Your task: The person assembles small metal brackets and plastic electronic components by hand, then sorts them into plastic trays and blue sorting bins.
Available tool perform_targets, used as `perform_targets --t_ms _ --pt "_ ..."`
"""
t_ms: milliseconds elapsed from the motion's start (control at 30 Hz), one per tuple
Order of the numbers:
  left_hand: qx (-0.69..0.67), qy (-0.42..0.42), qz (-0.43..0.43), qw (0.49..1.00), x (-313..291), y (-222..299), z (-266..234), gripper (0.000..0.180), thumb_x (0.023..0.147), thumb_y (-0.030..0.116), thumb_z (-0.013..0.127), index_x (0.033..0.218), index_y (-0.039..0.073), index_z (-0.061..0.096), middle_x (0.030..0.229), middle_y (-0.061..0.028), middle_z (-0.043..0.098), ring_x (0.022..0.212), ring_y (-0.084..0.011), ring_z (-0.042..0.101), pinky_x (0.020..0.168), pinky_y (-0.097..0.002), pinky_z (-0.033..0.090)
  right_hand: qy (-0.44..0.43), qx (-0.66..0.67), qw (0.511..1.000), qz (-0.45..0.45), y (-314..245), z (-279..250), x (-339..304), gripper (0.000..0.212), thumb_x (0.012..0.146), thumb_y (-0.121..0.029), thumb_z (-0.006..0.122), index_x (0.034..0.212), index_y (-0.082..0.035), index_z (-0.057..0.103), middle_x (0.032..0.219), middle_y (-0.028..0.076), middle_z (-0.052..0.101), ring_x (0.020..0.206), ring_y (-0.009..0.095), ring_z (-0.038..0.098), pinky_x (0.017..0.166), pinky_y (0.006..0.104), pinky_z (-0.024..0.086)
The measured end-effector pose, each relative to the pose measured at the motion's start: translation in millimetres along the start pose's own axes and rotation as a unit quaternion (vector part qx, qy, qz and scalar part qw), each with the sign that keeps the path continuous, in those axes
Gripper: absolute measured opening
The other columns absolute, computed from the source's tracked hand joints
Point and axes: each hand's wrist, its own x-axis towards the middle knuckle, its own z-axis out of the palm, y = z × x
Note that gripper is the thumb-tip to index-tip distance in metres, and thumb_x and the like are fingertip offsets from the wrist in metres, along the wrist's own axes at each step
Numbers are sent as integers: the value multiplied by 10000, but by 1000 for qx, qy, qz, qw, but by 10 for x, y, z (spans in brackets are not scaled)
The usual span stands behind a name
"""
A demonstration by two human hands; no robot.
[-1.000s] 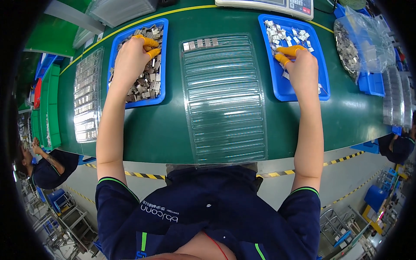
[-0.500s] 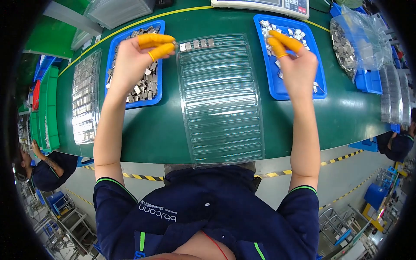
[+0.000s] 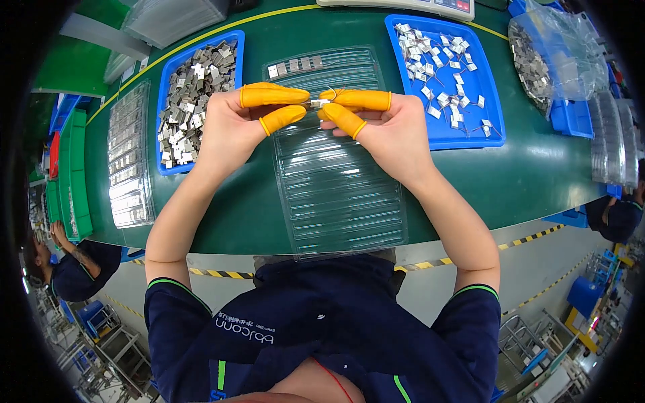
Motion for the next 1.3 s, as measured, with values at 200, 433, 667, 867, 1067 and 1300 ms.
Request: perform_targets --t_ms 200,433,667,867,1067,1300 --pt "-173 -33 -105 979 7 -10 13 259 814 38 609 1056 -51 588 976 -131 636 875 -198 636 792 -269 518 34 -168 965 -201 82 -50 13 239 749 -5 672 977 54 632 910 137 657 775 197 657 675 260 537" --pt "-295 -59 -193 934 15 16 -23 326 844 85 582 1119 -79 522 974 -157 621 865 -222 642 779 -267 536 68 -375 818 -431 37 -69 8 211 658 15 720 864 7 677 837 93 677 724 177 657 631 228 516" --pt "-337 -99 -219 910 7 -6 -41 311 845 85 583 1110 -70 530 956 -154 625 863 -204 641 774 -256 537 37 -371 799 -472 4 -111 16 230 646 -4 731 868 -5 671 840 98 674 745 209 660 642 248 527" --pt "-359 -96 -208 905 26 -56 -55 331 840 92 593 1126 -62 527 951 -143 625 861 -193 639 777 -252 535 44 -398 775 -489 -33 -128 2 238 639 -20 734 868 -8 667 860 102 670 774 224 660 657 269 533" --pt "-336 -87 -194 918 10 -12 -77 337 830 89 606 1124 -60 534 950 -140 625 856 -186 639 770 -247 534 53 -399 761 -509 -34 -111 20 227 642 -25 725 859 0 662 839 104 661 803 262 658 676 299 545" --pt "-307 -80 -199 927 -3 -13 -64 336 816 91 625 1104 -64 548 930 -134 633 809 -177 647 744 -238 539 14 -418 730 -541 -57 -167 46 246 608 -32 695 849 12 664 842 120 659 806 281 657 688 329 555"
